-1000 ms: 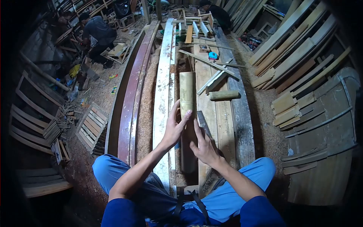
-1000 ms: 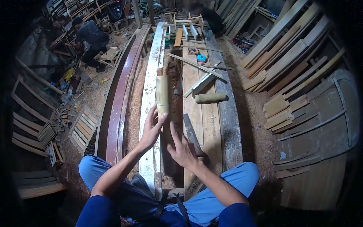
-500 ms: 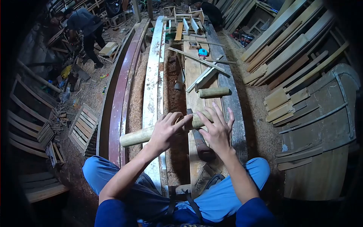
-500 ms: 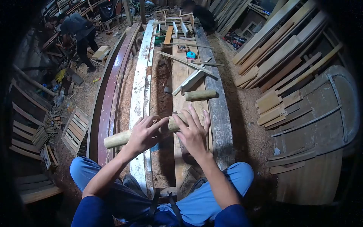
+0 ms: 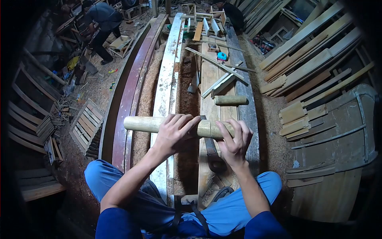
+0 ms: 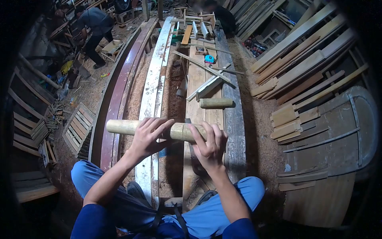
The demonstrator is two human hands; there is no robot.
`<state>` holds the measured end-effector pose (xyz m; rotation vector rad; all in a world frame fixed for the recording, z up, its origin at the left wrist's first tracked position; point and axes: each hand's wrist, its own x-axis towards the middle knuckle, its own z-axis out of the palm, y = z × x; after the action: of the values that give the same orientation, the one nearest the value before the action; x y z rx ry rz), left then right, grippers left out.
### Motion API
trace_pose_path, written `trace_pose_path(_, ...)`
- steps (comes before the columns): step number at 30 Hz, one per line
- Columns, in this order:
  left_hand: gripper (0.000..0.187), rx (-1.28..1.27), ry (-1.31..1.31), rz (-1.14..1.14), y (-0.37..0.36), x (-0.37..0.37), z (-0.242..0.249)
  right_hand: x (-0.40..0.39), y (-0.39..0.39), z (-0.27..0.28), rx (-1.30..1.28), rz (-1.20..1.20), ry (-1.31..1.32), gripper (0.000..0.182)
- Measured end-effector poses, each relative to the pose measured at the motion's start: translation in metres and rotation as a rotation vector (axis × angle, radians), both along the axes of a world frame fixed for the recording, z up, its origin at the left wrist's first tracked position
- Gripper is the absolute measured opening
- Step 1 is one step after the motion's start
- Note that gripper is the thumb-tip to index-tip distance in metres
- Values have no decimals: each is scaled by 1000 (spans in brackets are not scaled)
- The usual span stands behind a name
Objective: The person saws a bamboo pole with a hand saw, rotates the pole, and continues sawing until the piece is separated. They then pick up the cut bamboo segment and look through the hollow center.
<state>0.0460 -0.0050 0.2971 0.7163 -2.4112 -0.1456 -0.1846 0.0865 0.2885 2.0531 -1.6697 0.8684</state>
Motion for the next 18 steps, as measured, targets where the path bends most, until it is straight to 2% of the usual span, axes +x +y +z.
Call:
trace_pose_path(6, 69, -235, 16, 57, -8, -1, -5, 5, -10, -13, -154, -75, -11, 62)
trace_pose_path(11, 67, -207, 13, 66, -12, 2, -10, 10, -15, -14, -141, -78, -45, 61)
trace_pose_path(13, 68, -203, -1, 68, -15, 4, -11, 10, -17, -15, -54, -85, -67, 62)
trace_pose_path(18, 74, -84, -29, 19, -21, 8, -11, 12, -19, -8, 18, -70, -60, 65)
